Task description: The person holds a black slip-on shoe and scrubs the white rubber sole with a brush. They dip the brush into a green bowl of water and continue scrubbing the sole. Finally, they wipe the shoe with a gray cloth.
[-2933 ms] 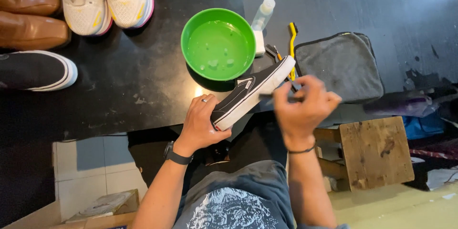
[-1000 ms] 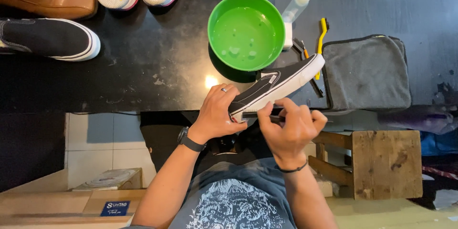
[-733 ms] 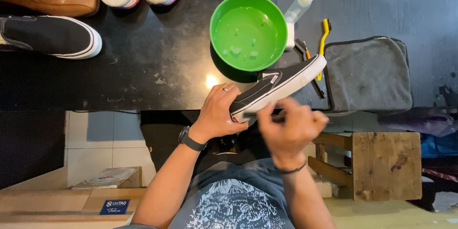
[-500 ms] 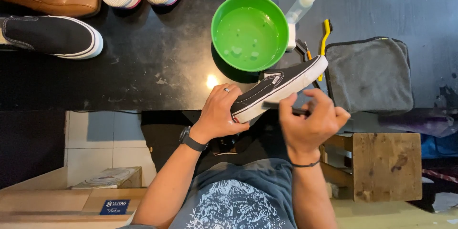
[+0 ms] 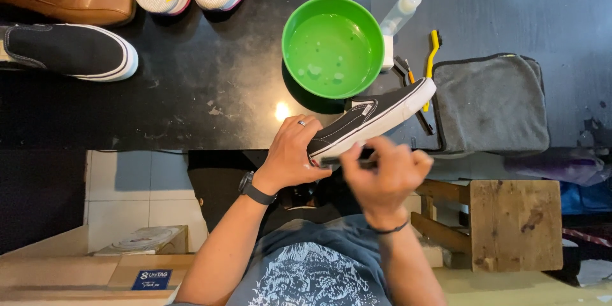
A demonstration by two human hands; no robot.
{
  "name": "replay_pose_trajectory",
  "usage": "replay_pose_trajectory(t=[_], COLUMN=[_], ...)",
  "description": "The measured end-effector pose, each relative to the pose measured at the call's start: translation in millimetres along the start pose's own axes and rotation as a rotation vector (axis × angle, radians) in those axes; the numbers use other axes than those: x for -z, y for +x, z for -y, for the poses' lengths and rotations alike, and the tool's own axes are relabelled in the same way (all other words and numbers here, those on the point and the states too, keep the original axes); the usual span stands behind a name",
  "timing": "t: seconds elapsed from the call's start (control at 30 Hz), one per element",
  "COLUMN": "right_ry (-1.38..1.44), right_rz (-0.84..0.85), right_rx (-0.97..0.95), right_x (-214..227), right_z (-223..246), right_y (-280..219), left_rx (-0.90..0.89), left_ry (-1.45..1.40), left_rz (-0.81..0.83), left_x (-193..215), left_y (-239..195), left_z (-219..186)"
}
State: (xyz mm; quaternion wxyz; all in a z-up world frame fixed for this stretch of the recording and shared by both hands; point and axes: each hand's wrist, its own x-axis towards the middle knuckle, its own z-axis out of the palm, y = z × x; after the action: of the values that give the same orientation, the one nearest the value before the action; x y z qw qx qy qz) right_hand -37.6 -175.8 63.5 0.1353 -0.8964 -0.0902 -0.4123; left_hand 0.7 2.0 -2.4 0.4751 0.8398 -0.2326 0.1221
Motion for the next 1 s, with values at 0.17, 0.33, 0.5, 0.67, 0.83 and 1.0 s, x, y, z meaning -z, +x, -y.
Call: replay_pose_trajectory(t=[0.17,0.33,0.5,0.67,0.83,1.0], right_ry=[-0.055,0.020,-0.082,-0.039,-0.079,-0.026], right_rz=[-0.056,0.005,-0.072,-0.051,-0.093,-0.034], right_rx=[-0.039,0.005,-0.033,0.020,-0.021,0.002], right_x=[0.8,-1.3,-2.9,2.4,3.0,2.9], right_z=[-16.4,-0.8,-20.1,-6.2,-14.1,0.0], right_y=[9.2,-5.1,5.9,0.2,3.2,-0.5], left_rx=[-0.015,0.001,-0.015,-0.011,-0.020,0.006], left_ry=[0.002,0.014,0.017,0.001,0.008,-0.013], left_rz=[0.002,0.013,-0.005,-0.002,-0.009,0.000], left_x=[3.3,-3.2,-0.9,-0.8,-0.8,0.4], left_y=[3.2,0.3,0.8,1.3,1.4,1.2], left_z=[-4.1,1.6,0.1,-0.4,-1.6,-2.9])
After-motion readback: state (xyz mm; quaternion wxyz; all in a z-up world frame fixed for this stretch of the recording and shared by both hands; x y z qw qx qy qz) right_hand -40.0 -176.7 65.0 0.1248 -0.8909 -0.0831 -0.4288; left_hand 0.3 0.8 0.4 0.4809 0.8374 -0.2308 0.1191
